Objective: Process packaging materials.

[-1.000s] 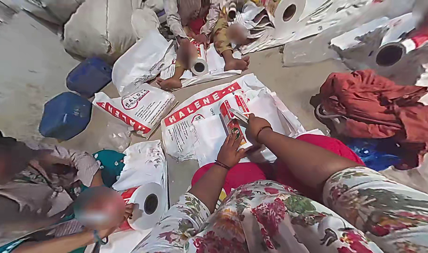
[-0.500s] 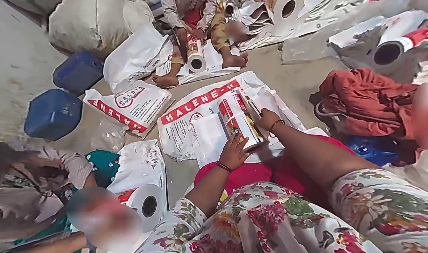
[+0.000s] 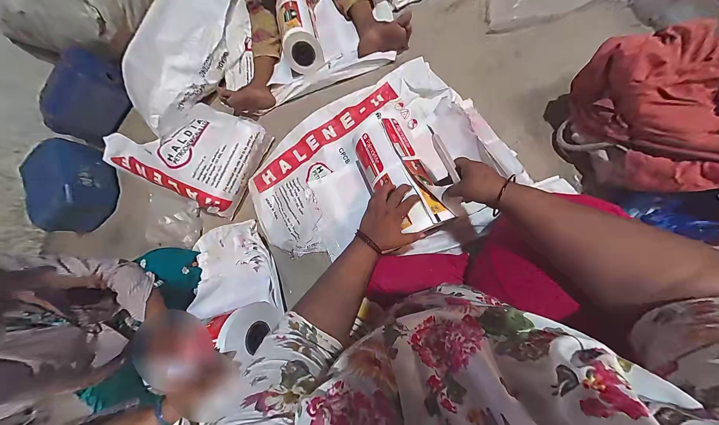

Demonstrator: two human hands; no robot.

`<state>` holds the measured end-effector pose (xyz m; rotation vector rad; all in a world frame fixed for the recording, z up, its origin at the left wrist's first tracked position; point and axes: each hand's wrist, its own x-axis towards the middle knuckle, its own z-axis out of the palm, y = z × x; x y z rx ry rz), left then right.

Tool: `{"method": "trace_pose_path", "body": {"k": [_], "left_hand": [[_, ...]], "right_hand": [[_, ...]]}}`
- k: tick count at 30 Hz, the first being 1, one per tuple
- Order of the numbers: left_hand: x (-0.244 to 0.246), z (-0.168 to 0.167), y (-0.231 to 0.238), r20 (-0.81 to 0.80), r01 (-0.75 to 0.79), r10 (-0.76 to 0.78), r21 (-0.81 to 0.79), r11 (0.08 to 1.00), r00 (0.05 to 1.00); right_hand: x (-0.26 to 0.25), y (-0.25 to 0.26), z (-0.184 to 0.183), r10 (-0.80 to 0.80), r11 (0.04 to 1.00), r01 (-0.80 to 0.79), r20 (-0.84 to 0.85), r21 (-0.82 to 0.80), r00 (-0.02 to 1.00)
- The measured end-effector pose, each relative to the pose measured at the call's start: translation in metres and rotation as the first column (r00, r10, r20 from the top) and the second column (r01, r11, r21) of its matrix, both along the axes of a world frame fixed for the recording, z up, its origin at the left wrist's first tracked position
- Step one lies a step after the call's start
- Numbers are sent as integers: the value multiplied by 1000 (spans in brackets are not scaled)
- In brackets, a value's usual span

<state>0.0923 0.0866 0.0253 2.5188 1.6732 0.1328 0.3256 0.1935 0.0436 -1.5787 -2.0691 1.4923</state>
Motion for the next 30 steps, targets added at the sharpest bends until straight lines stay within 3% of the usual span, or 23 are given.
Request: {"method": "trace_pose_path", "body": {"k": [2,8,12,17,20,26,30], "left_hand": [[0,7,10,-48,23,-24,-13,1000,999],[0,10,21,-70,108,-109,-13,994,992],[6,14,26,-86,95,-97,-29,995,992],[27,15,18,-163,-7,-20,-165,986,986],[34,12,13,-148,-51,30,-136,989,989],[45,35,14,-212,-142,86,-266,953,974],[39,14,1,-155,-162,132,-194,968,979]], "right_hand": [[-1,4,-1,-6,1000,6,-28,5,1000],[-16,-16,20,113,977,-145,196,156,974],[-19,-22,23,130,971,-171,231,165,964],[-16,-22,19,87,977,-131,243,168,966],[-10,-21,15,35,977,-81,232,195,972],[-18,-34,19,-61,968,3,226,252,972],[-33,-42,22,-14,932,-90,281,352,960]]}}
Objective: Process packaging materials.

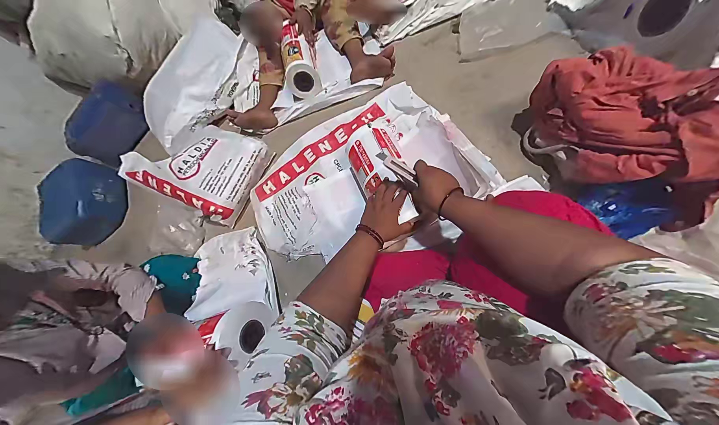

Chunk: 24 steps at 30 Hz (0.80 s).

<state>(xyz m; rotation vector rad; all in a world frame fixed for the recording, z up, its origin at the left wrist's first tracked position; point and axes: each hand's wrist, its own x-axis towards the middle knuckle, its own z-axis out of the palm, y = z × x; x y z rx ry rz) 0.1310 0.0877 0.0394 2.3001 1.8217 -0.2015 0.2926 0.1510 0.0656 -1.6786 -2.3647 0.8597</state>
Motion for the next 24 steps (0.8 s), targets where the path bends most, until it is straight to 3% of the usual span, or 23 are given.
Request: {"method": "trace_pose_path", "body": {"k": [3,6,10,13,16,18,22,24], "left_hand": [[-10,-2,6,221,-62,38,104,993,974],[-23,6,16,408,-234,182,80,969,895],[-26,-11,37,499,-309,151,250,918,853],[-47,-23,65,596,-414,154,328,849,788],[-67,-40,88,697,-503,186,281,817,692],[-81,-51,93,737,-517,221,199,832,638],[-102,-64,95,798,-532,312,12,847,515],[-106,-65,94,813,-536,355,-63,842,462]], "right_hand": [[8,17,6,10,1000,-11,15,23,1000],[29,43,6,-61,998,62,78,-7,995],[82,75,-9,-213,969,235,221,-78,952],[92,84,-8,-197,899,320,376,-300,905],[86,96,-52,-257,914,363,428,-184,866],[83,106,-76,-184,942,299,511,-151,839],[62,105,-75,-106,962,239,631,-131,769],[58,106,-79,-145,977,211,624,-33,768]]}}
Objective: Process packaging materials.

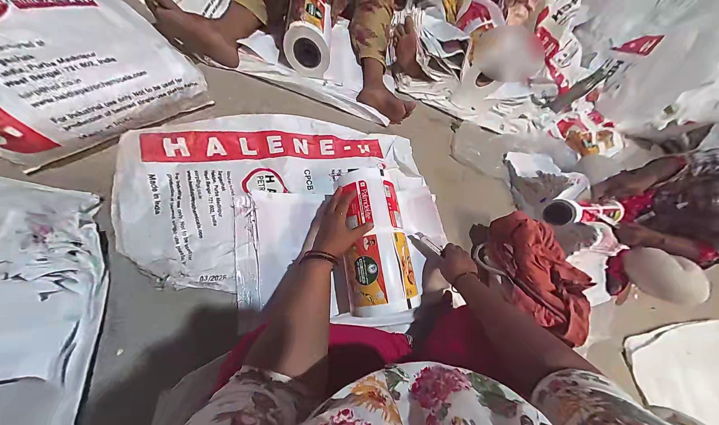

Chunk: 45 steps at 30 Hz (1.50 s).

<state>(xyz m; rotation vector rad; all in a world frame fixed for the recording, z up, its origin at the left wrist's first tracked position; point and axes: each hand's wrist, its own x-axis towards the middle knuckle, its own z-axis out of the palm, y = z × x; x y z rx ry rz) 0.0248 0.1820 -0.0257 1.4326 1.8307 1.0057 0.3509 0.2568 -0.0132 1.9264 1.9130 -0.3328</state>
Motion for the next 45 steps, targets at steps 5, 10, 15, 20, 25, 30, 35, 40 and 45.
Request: {"method": "trace_pose_path", "body": {"k": [5,10,15,20,25,30,35,40,45], "left_hand": [[-10,10,1,46,57,-55,-50,997,997],[-11,15,-8,60,65,-58,-111,992,997],[-13,19,-18,107,103,-85,-173,980,991],[-13,14,-21,83,114,-102,-155,981,991],[-15,22,-22,126,103,-82,-168,980,989],[-18,20,-20,151,111,-87,-157,981,985],[-19,25,-23,125,156,-134,-189,969,983],[-21,31,-20,143,171,-144,-200,965,979],[-15,19,-29,96,152,-135,-203,967,986]], "right_hand": [[-39,-7,26,70,988,-63,-43,141,997],[-36,-17,4,-73,997,73,-30,8,997],[-19,-26,12,-13,984,14,-9,175,1000],[-41,-50,48,86,959,-48,-124,280,989],[-73,-77,69,137,971,-11,-515,240,846],[-109,-49,83,-210,956,286,-823,-61,528],[-144,-21,81,-266,944,301,-846,-133,461],[-167,17,80,-49,986,145,-684,83,728],[-173,30,93,71,996,-38,-490,77,869]]}}
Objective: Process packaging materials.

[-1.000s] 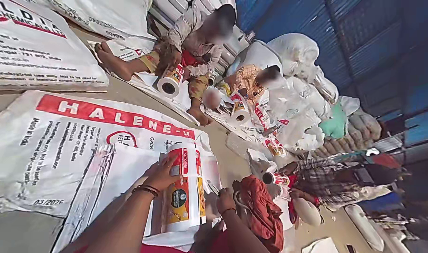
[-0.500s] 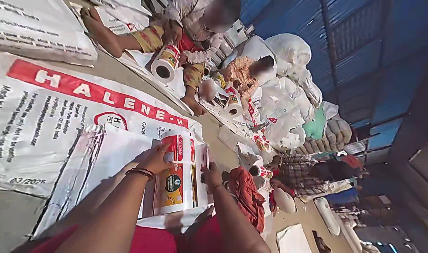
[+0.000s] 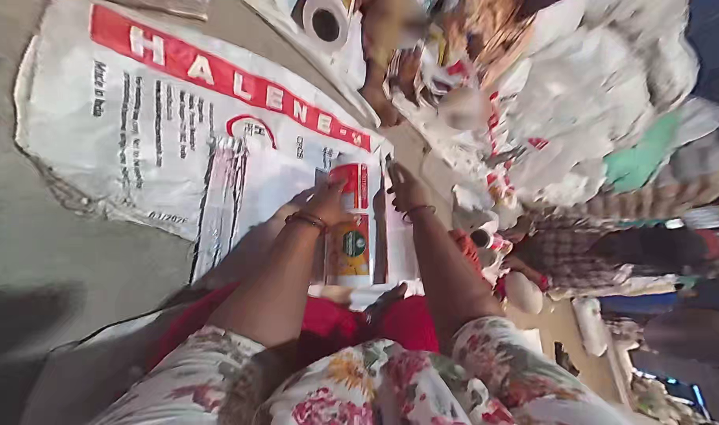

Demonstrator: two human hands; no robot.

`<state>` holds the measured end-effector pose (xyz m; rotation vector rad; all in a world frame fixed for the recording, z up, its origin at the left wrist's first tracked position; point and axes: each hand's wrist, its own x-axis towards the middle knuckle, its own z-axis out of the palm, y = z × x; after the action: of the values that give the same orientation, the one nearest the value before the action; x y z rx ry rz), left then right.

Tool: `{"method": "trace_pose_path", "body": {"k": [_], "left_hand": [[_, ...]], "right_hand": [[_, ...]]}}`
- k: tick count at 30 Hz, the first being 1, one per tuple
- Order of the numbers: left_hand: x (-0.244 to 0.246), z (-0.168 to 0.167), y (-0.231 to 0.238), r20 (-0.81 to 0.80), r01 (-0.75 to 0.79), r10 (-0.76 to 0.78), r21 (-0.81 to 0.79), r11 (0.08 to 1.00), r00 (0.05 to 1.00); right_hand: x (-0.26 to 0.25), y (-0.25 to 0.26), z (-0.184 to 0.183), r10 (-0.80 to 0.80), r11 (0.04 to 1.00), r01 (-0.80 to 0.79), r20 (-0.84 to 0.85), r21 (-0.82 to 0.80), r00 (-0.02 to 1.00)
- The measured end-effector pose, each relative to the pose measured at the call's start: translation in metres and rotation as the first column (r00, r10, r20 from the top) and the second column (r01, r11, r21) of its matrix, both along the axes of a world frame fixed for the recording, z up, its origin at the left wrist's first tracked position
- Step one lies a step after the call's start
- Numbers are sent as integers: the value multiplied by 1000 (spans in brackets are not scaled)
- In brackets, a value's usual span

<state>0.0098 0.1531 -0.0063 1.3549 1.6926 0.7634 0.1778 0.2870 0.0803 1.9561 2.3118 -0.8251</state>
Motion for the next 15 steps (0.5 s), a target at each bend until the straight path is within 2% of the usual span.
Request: {"method": "trace_pose_path", "body": {"k": [3,6,15], "left_hand": [[-4,8,10,-14,-26,26,3,1000,1000],[2,1,3,28,-11,12,-21,1000,1000],[-1,6,7,39,-44,44,9,999,998]], "right_hand": [[-12,12,20,-30,999,28,37,39,999],[-8,8,20,-5,1000,3,109,18,994],[-29,2,29,196,975,-220,366,26,910]]}}
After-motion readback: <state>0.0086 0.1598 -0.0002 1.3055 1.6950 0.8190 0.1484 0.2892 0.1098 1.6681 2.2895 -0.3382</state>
